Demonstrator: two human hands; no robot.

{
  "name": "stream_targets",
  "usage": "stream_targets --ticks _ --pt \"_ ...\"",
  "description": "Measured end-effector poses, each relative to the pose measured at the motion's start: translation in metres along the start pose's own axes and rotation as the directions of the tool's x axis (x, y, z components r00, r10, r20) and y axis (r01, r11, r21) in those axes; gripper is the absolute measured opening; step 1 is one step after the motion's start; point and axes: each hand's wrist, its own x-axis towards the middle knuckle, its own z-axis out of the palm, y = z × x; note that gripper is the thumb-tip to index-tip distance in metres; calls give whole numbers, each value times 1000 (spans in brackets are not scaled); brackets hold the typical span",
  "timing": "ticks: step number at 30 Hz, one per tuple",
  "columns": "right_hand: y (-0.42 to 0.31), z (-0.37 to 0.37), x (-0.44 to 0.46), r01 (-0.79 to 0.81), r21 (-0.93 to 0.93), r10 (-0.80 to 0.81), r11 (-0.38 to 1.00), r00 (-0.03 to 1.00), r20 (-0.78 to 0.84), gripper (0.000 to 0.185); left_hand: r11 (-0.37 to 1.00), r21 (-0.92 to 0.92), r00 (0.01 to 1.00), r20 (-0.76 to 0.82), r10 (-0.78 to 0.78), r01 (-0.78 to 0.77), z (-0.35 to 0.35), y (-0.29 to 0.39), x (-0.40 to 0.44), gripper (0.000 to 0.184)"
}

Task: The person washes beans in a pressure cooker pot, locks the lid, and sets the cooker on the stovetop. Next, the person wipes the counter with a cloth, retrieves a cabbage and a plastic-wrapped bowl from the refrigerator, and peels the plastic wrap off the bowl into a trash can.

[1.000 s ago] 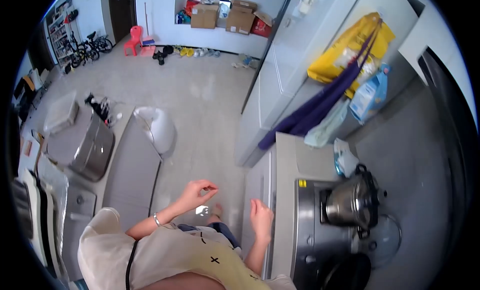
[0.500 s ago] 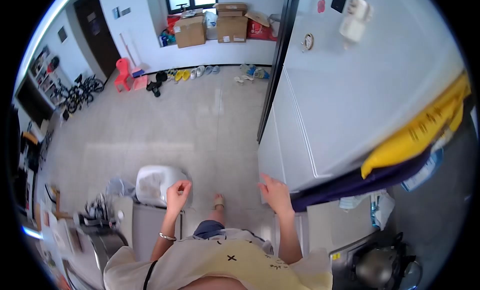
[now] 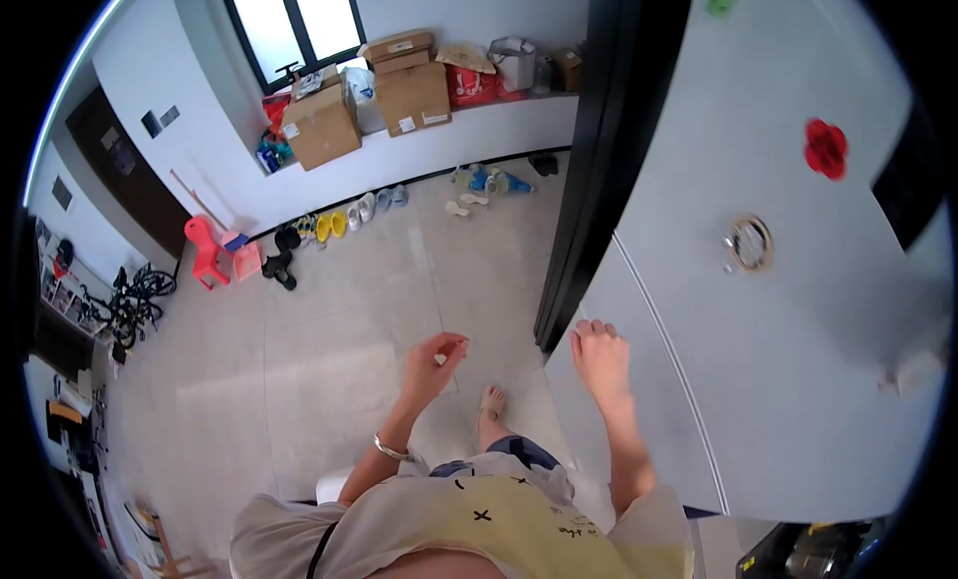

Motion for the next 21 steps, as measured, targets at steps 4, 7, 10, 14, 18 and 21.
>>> stream_targets --ticks 4,7,10,14,18,21 --pt "9 48 108 45 -320 -141 946 948 -285 20 967 -191 985 45 -164 169 -29 -73 61 17" --pt "-17 9 178 8 -613 -108 790 986 -126 23 925 -282 966 41 -254 256 -71 -119 101 18" --pt "-15 -2 220 -37 -840 239 541 965 112 25 948 -164 963 43 -268 271 -112 -152 148 17" --pt "9 -1 264 -25 -948 623 319 759 190 24 952 -179 966 119 -228 246 -128 -192 227 17" --pt "17 -8 265 5 -936 723 352 634 275 29 971 -209 946 320 -46 118 -119 -198 319 15" --pt "15 1 268 -67 -964 833 257 521 186 33 972 -234 870 473 140 -29 -108 -171 381 15"
